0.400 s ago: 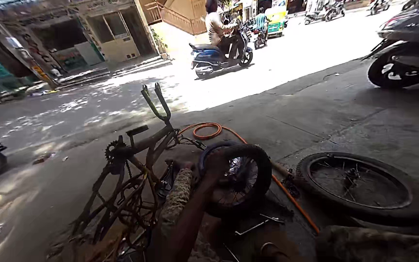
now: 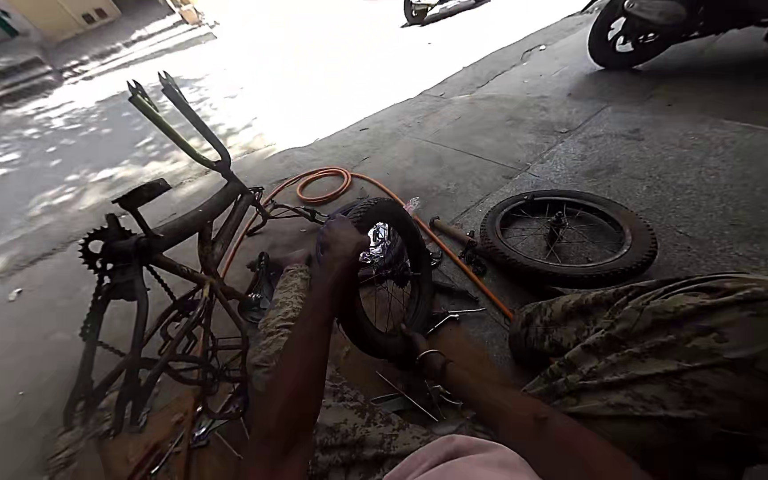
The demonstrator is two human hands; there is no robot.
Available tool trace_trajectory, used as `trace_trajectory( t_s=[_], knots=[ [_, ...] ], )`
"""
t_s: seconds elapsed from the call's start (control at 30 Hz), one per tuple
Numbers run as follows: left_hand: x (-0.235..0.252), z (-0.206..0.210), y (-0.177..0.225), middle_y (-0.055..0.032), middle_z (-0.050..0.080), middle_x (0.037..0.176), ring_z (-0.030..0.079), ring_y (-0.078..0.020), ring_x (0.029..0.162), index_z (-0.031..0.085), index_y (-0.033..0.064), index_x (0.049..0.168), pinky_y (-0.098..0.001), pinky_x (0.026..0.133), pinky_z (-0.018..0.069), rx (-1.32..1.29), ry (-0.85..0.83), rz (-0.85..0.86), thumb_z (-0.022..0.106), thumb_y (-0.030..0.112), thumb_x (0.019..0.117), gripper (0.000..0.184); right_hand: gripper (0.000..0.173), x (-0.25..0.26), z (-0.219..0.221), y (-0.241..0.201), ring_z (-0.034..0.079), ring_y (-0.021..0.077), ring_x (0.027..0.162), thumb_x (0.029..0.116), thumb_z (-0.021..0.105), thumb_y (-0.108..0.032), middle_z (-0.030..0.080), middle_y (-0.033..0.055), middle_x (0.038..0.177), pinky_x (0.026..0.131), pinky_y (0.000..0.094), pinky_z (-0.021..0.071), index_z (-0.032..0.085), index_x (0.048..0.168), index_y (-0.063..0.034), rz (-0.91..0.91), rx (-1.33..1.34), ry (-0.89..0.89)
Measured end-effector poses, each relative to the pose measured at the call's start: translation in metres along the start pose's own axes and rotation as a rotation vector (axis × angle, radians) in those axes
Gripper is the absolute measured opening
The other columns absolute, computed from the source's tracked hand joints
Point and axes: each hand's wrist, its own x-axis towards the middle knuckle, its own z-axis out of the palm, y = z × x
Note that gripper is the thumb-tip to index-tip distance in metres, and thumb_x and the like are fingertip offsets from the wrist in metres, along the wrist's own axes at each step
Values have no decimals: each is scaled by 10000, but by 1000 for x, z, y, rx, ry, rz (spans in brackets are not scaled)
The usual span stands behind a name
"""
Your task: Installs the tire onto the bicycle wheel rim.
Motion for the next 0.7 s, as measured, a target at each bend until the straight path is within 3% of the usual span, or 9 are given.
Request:
trace_trajectory(
  t_s=[0.07,0.1,0.2,0.3,0.37,0.47,0.53,0.6,0.7],
  knots=[
    [8,13,-25,-255,673,1192,663,-428,1120,608,8,1271,-638,899,538,-73,6,-59,794,558,781,760,664,-19,1,-20,605,357,1190,966,698,-387,581,256,1337,960,544,529,474,1424,39,-105,-29,187],
    [11,19,-39,-256,674,1199,660,-431,1132,610,1,1280,-641,915,533,-128,-10,-100,796,562,789,768,674,-28,0,-29,596,367,1203,916,755,-356,582,270,1329,975,549,514,512,1379,70,-140,-122,301],
    [17,58,-88,-286,682,1163,663,-444,1118,665,-58,1190,-660,940,520,-365,-35,-253,811,576,796,761,766,-42,-20,-63,631,386,1160,839,814,-468,626,280,1256,972,557,517,560,1314,77,-211,-429,548],
    [-1,143,-137,-307,656,1220,643,-451,1151,606,-84,1289,-639,975,511,-591,-82,-388,802,612,805,871,882,-33,-44,-91,603,389,1252,811,816,-519,608,272,1334,1034,559,489,507,1394,65,-214,-708,674],
    [-28,195,-155,-324,595,1327,596,-467,1218,507,-57,1417,-628,1008,490,-611,-116,-367,806,509,857,850,908,-24,-52,-93,580,399,1285,837,803,-462,568,288,1382,1031,561,487,417,1453,82,-213,-867,699],
    [-49,224,-141,-310,351,1576,417,-483,1415,303,8,1589,-633,1118,398,-287,-32,-223,799,385,857,961,982,-14,-46,-77,416,481,1408,821,812,-380,371,338,1540,1090,632,398,322,1552,54,-416,-1105,776],
    [-57,229,-115,-301,335,1596,393,-487,1434,382,-1,1553,-659,1134,358,-197,122,-13,766,408,877,878,908,-15,-39,-66,312,569,1442,792,830,-292,233,384,1597,1106,710,338,402,1551,-34,-642,-1278,748],
    [-62,239,-84,-272,288,1632,377,-480,1446,362,-4,1555,-683,1116,352,-275,175,88,725,339,900,824,846,-19,-35,-59,275,593,1454,738,849,-204,172,392,1618,1098,745,326,504,1492,-34,-802,-1446,714],
    [-66,278,-42,-251,235,1663,333,-463,1484,185,65,1635,-672,1136,348,-484,119,-173,665,532,917,982,555,-26,-35,-52,253,536,1498,841,737,-154,258,356,1614,1152,708,289,632,1364,-4,-981,-1615,657]
  ],
)
